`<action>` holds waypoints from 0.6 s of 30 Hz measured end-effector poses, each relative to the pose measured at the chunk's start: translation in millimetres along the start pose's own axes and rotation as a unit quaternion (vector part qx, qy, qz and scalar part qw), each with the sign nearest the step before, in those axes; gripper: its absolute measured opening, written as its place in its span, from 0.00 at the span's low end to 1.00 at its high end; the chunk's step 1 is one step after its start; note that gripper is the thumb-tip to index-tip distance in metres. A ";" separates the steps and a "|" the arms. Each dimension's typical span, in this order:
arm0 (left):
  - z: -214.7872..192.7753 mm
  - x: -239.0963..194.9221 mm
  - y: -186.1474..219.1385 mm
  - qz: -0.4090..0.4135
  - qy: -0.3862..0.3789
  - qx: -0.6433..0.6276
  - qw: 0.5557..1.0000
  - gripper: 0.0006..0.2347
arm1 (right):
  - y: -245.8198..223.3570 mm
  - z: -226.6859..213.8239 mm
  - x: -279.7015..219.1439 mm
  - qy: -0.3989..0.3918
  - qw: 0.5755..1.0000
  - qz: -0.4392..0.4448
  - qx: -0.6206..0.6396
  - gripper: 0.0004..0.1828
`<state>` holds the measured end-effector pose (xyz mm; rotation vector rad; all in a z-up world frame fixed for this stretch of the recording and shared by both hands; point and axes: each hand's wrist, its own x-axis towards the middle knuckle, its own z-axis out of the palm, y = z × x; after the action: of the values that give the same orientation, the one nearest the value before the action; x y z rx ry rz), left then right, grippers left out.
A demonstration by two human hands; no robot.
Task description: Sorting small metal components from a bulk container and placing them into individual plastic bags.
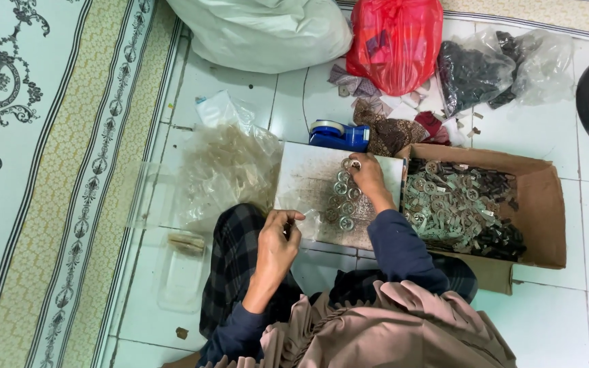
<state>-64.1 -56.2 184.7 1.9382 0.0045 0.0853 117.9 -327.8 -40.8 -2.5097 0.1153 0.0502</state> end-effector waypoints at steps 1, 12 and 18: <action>0.0 0.6 0.1 -0.001 0.000 0.000 1.000 0.11 | -0.1 2.6 1.9 -0.001 1.000 0.000 -0.001 0.20; 2.5 3.0 -1.7 0.007 -0.006 -0.017 1.000 0.11 | -25.0 -17.3 -19.6 0.026 0.982 0.096 0.159 0.19; 16.2 21.1 -9.8 0.005 0.001 -0.044 0.999 0.11 | -142.1 -115.9 -121.9 0.037 0.889 -0.024 0.456 0.20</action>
<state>-41.6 -66.8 171.0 1.8507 -0.0077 0.0919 11.0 -273.1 143.8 -1.5659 0.0805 -0.1022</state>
